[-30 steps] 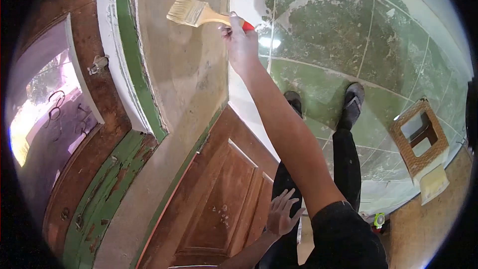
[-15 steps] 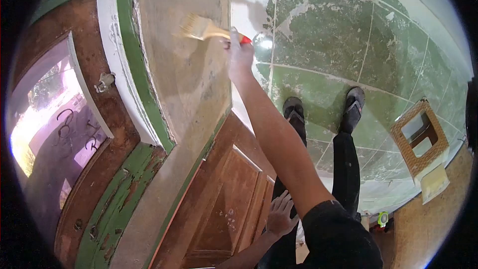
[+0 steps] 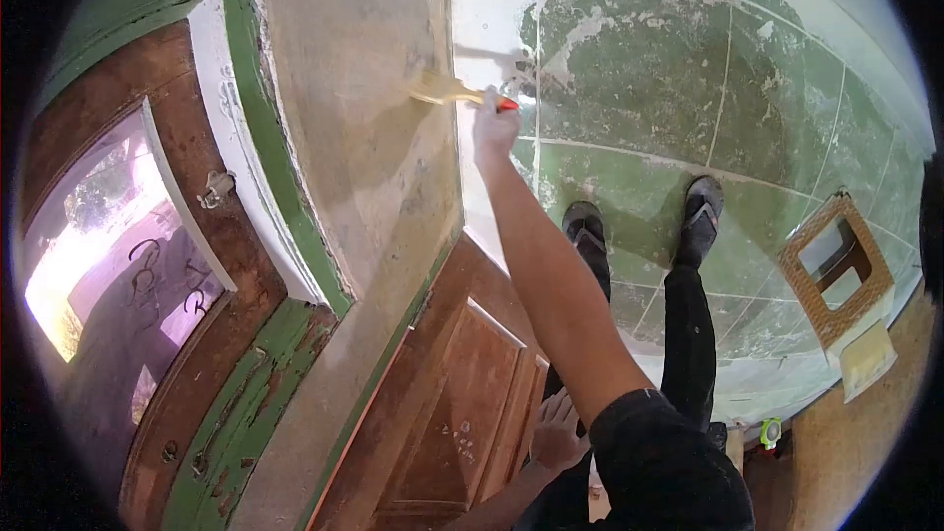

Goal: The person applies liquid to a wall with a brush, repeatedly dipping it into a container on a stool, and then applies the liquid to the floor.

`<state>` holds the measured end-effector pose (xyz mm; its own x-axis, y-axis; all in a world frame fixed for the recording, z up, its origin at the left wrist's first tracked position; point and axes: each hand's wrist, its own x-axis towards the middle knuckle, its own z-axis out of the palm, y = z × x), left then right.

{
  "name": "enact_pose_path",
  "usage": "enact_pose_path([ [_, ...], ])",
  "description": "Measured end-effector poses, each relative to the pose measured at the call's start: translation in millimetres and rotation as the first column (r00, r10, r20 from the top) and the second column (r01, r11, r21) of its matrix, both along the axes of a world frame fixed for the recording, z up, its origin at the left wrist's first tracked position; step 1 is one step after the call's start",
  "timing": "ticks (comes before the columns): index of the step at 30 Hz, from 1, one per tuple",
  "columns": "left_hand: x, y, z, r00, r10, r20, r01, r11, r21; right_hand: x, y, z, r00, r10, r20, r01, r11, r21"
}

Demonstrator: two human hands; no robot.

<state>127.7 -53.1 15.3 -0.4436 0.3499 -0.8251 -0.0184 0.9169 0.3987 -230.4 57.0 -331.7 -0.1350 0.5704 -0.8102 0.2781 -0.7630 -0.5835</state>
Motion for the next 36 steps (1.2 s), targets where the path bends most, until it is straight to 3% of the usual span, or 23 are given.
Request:
enact_pose_path([
  [3, -15.1, 10.5, 5.3, 0.994, -0.11, 0.009, 0.111, 0.994, -0.025, 11.1, 12.0, 4.7, 0.999, 0.042, 0.028, -0.045, 0.993, 0.112],
  [4, -19.4, 13.8, 4.9, 0.978, -0.208, 0.0, 0.208, 0.978, -0.021, 3.0, 18.3, 12.6, 0.998, 0.062, -0.032, -0.049, 0.947, 0.316],
  [5, -22.9, 17.8, 4.7, 0.979, -0.206, -0.002, 0.206, 0.978, -0.017, -4.9, 23.8, 20.2, 0.992, 0.096, -0.083, -0.041, 0.861, 0.507],
  [7, -27.4, 22.5, 8.0, 0.989, -0.145, -0.034, 0.145, 0.989, 0.0, -36.3, 35.8, 32.1, 0.923, 0.347, -0.167, -0.189, 0.786, 0.589],
  [8, -28.9, 24.0, 6.7, 0.989, -0.141, -0.034, 0.141, 0.99, 0.002, -43.9, 53.0, 51.5, 0.921, 0.351, -0.166, -0.192, 0.784, 0.591],
  [11, -28.0, 24.1, 7.4, 0.985, -0.17, -0.037, 0.17, 0.985, -0.001, -54.4, 88.3, 86.9, 0.91, 0.261, -0.322, -0.087, 0.881, 0.465],
  [13, -24.7, 22.2, 6.0, 0.998, -0.054, -0.019, 0.054, 0.999, -0.001, -56.1, 97.3, 75.3, 0.811, -0.183, -0.555, 0.225, 0.974, 0.007],
  [14, -23.8, 21.1, 6.2, 0.998, -0.055, -0.019, 0.055, 0.998, -0.002, -53.4, 89.8, 70.9, 0.811, -0.184, -0.555, 0.226, 0.974, 0.007],
  [16, -24.6, 21.5, 7.2, 1.0, 0.001, -0.026, 0.0, 1.0, 0.016, -39.5, 47.1, 31.3, 0.955, -0.086, -0.283, 0.04, 0.986, -0.165],
  [18, -17.0, 12.4, 4.1, 0.994, -0.107, -0.007, 0.107, 0.994, -0.007, -20.9, -5.3, -27.3, 0.94, -0.29, -0.182, 0.235, 0.932, -0.275],
  [19, -18.5, 11.7, 3.4, 0.977, -0.215, 0.015, 0.215, 0.976, -0.031, -3.9, 1.4, -23.3, 0.997, 0.054, -0.061, -0.06, 0.994, -0.095],
  [20, -19.4, 12.7, 4.0, 0.976, -0.217, 0.014, 0.217, 0.976, -0.029, 15.4, 10.6, -20.3, 0.922, 0.37, 0.115, -0.376, 0.926, 0.038],
  [22, -29.2, 24.1, 6.6, 0.978, -0.193, -0.074, 0.194, 0.981, 0.01, 16.1, 16.9, -29.0, 0.921, 0.357, 0.157, -0.378, 0.916, 0.134],
  [24, -29.7, 24.7, 6.3, 0.978, -0.209, -0.03, 0.209, 0.978, 0.006, 4.4, 28.2, -29.2, 0.992, 0.123, -0.017, -0.117, 0.97, 0.214],
  [25, -29.7, 24.1, 5.7, 0.974, -0.228, 0.013, 0.228, 0.974, -0.001, -9.6, 49.1, 12.6, 0.976, -0.128, -0.176, 0.127, 0.992, -0.017],
  [26, -27.8, 22.3, 4.7, 0.973, -0.229, 0.015, 0.229, 0.974, -0.003, -18.7, 46.1, 12.4, 0.976, -0.129, -0.174, 0.128, 0.992, -0.019],
  [28, -20.2, 19.0, 4.1, 1.0, 0.009, -0.017, -0.008, 1.0, 0.021, -38.9, 36.2, 6.6, 0.855, -0.377, -0.357, 0.281, 0.914, -0.292],
  [30, -17.6, 18.3, 5.6, 0.999, 0.027, -0.023, -0.027, 0.999, 0.022, -34.1, 20.3, -1.9, 0.91, -0.371, -0.188, 0.293, 0.893, -0.342],
  [31, -18.0, 18.9, 4.8, 0.998, 0.048, -0.033, -0.046, 0.998, 0.031, -20.5, 23.7, -17.3, 0.992, -0.03, -0.123, 0.01, 0.987, -0.158],
  [32, -22.9, 22.2, 7.1, 0.999, 0.044, -0.029, -0.043, 0.999, 0.029, -6.4, 31.2, -28.4, 0.954, 0.299, 0.008, -0.299, 0.954, -0.003],
  [33, -30.6, 30.3, 8.8, 0.997, -0.066, -0.033, 0.066, 0.998, 0.006, 2.0, 45.6, -31.5, 0.899, 0.434, 0.048, -0.437, 0.897, 0.066],
  [34, -34.9, 35.5, 8.2, 0.984, -0.174, -0.037, 0.173, 0.985, -0.017, -1.6, 53.4, -23.8, 0.898, 0.437, 0.046, -0.439, 0.896, 0.068],
  [36, -30.5, 33.9, 3.8, 0.988, -0.155, -0.019, 0.155, 0.988, 0.002, -5.9, 69.2, -12.9, 0.989, -0.024, -0.146, -0.008, 0.978, -0.21],
])
